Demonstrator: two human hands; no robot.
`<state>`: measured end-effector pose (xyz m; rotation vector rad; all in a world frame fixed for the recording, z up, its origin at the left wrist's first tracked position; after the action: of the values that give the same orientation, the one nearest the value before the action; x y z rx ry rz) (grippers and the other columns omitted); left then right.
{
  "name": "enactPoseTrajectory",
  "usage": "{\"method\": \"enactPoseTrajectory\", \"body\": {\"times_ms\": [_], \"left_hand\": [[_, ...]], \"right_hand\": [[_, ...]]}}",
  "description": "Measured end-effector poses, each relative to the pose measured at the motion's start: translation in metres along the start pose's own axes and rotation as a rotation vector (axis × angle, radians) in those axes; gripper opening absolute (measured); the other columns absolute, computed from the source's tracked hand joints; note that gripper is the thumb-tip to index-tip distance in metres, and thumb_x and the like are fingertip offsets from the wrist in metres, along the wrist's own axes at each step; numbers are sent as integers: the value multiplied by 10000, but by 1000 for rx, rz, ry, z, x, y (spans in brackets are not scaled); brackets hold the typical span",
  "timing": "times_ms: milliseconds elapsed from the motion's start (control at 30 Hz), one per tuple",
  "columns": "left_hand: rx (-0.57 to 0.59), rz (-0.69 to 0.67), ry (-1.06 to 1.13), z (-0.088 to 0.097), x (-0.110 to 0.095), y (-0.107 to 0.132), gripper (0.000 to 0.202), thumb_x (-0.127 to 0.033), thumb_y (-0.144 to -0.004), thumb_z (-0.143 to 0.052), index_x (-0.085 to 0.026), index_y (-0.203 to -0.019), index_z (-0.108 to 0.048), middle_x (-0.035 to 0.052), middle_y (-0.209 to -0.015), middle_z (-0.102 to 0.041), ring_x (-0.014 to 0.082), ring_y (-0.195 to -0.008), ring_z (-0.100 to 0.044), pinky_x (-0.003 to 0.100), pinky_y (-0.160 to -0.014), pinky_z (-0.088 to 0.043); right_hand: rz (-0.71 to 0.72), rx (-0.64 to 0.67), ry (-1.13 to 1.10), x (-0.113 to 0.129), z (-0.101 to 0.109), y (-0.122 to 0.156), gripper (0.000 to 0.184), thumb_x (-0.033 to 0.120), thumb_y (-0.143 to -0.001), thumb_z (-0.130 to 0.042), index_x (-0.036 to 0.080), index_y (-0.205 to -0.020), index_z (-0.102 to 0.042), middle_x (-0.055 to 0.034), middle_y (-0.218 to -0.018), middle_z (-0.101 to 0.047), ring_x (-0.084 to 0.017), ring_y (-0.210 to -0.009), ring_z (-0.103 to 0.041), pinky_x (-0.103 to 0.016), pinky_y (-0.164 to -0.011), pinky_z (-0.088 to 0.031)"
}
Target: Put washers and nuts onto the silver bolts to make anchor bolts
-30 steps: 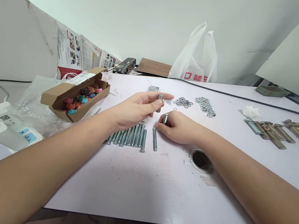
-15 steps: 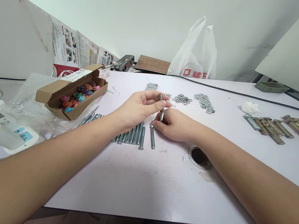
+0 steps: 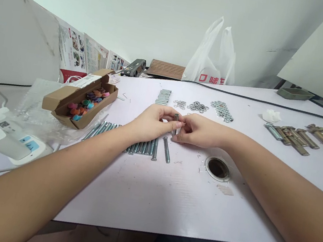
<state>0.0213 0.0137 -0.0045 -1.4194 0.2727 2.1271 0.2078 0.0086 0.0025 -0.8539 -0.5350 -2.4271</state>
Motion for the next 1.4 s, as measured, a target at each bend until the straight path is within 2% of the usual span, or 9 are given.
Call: {"method": "enactPoseTrajectory", "body": {"times_ms": [133, 267, 400, 533, 667, 767, 833, 1200, 1400], "left_hand": [[73, 0, -168, -6, 1, 2, 218, -347, -848, -660, -161, -944, -718, 53, -897, -725, 154, -817, -634, 330, -812, -497], [66, 25, -293, -7, -3, 5, 215, -366, -854, -621, -182, -899, -722, 29, -829, -703, 152, -751, -598, 321, -748, -473], [78, 48, -447, -4, -4, 6, 221, -399, -816, -617, -197, -814, -705, -3, -715, -645, 153, -657, -541, 307, -618, -410], [139, -42, -563, 5, -6, 6, 207, -320, -770, -596, -191, -865, -729, -4, -669, -609, 150, -615, -504, 306, -585, -387], [119, -107, -625, 13, -6, 4, 389, -186, -755, -488, -199, -1037, -756, 36, -905, -718, 193, -806, -594, 343, -777, -474], [19, -83, -746, 11, -3, 3, 351, -255, -813, -509, -219, -1036, -778, 68, -1225, -679, 293, -1167, -537, 450, -1051, -398], [-12, -3, -798, 9, -1, 3, 346, -336, -831, -546, -232, -1060, -785, 83, -1315, -621, 346, -1262, -457, 501, -1098, -357], [-63, 46, -799, 10, 4, -2, 225, -354, -785, -638, -214, -878, -787, 89, -1176, -656, 332, -1183, -498, 493, -1080, -377], [-224, 89, -505, 22, -2, -1, 239, -417, -798, -677, -198, -856, -754, 82, -1097, -712, 277, -1047, -601, 448, -979, -455]], "right_hand": [[5, 44, -50, -2, 9, 7, 223, 374, -806, -701, 197, -875, -584, -8, -727, -577, -127, -605, -478, -275, -548, -373], [-61, 15, -83, -1, 15, 13, 366, 453, -834, -678, 226, -1117, -632, -43, -846, -683, -168, -696, -587, -290, -602, -431], [34, -180, 16, 5, 16, 13, 403, 511, -845, -666, 207, -1108, -685, -1, -658, -610, -130, -584, -509, -279, -548, -358], [152, -261, 8, 8, 12, 11, 314, 431, -840, -681, 199, -1045, -735, 30, -558, -538, -102, -534, -435, -271, -542, -335], [145, -260, -51, 5, 10, 9, 350, 427, -832, -693, 185, -1081, -735, -1, -635, -626, -107, -559, -485, -274, -561, -364], [166, -254, -76, 4, 11, 9, 385, 462, -812, -722, 175, -1069, -737, -11, -648, -643, -106, -556, -490, -274, -555, -367], [169, -280, -84, 4, 14, 11, 373, 471, -818, -721, 177, -1045, -742, -12, -638, -635, -107, -551, -493, -272, -542, -362], [-93, -668, -129, -10, 40, 20, 247, 392, -929, -590, 171, -866, -683, -72, -722, -640, -123, -584, -499, -284, -525, -375], [-273, -618, -3, -33, 40, 11, 217, 370, -873, -615, 163, -863, -680, -78, -744, -680, -121, -536, -473, -306, -523, -358]]}}
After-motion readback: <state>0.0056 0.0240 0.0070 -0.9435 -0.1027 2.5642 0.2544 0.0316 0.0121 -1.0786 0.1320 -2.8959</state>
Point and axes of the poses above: each hand's wrist, its own y-axis away from the middle knuckle, its own z-axis out of the back of the hand, x = y × z, the point moved 1 cm from there along -y, towards the middle knuckle
